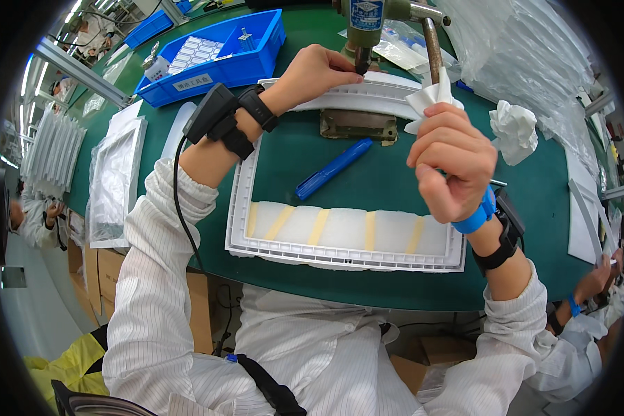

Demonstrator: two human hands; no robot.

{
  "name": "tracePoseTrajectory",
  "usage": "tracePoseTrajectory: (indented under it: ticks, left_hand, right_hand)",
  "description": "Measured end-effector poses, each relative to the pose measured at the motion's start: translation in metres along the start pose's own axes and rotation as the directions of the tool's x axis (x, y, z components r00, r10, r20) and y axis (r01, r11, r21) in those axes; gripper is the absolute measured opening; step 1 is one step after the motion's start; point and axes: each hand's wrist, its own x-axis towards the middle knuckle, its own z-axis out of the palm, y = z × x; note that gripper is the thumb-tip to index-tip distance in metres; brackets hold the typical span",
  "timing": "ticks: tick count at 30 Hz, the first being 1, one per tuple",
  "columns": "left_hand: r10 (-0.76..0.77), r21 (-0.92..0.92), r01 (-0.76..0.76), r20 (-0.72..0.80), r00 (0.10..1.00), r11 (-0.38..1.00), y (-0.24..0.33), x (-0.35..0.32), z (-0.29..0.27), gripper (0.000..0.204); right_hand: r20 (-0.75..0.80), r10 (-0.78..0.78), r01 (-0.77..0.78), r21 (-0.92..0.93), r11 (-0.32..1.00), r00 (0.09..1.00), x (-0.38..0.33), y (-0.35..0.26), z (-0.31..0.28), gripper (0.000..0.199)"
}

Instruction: Assembling a white plastic frame by using a manual press, applying adhesive from a bottle, and cleaning with a wipe before packing.

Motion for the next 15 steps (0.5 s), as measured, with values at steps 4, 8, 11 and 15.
tracePoseTrajectory:
  ticks: [4, 8, 11, 15]
  left_hand:
    - [0.027, 0.010, -0.027, 0.016, 1.000, 1.000, 0.003, 0.003, 0.002, 0.034]
    - [0.008, 0.018, -0.008, 0.003, 1.000, 1.000, 0.001, 0.000, -0.001, 0.035]
    - [-0.001, 0.007, 0.001, 0.030, 1.000, 1.000, 0.000, 0.001, 0.000, 0.035]
    - [-0.018, 0.034, 0.017, 0.024, 1.000, 0.999, 0.003, 0.001, 0.000, 0.035]
  right_hand:
    - [0.053, 0.021, -0.016, -0.091, 0.996, 0.998, -0.007, 0.004, 0.008, 0.001]
    - [0.073, 0.005, 0.001, -0.088, 0.996, 0.997, -0.006, 0.007, 0.017, 0.003]
    - [0.094, 0.005, 0.004, -0.093, 0.996, 0.996, -0.008, 0.009, 0.019, 0.003]
    - [0.085, 0.001, 0.007, -0.101, 0.995, 0.996, -0.009, 0.010, 0.019, 0.004]
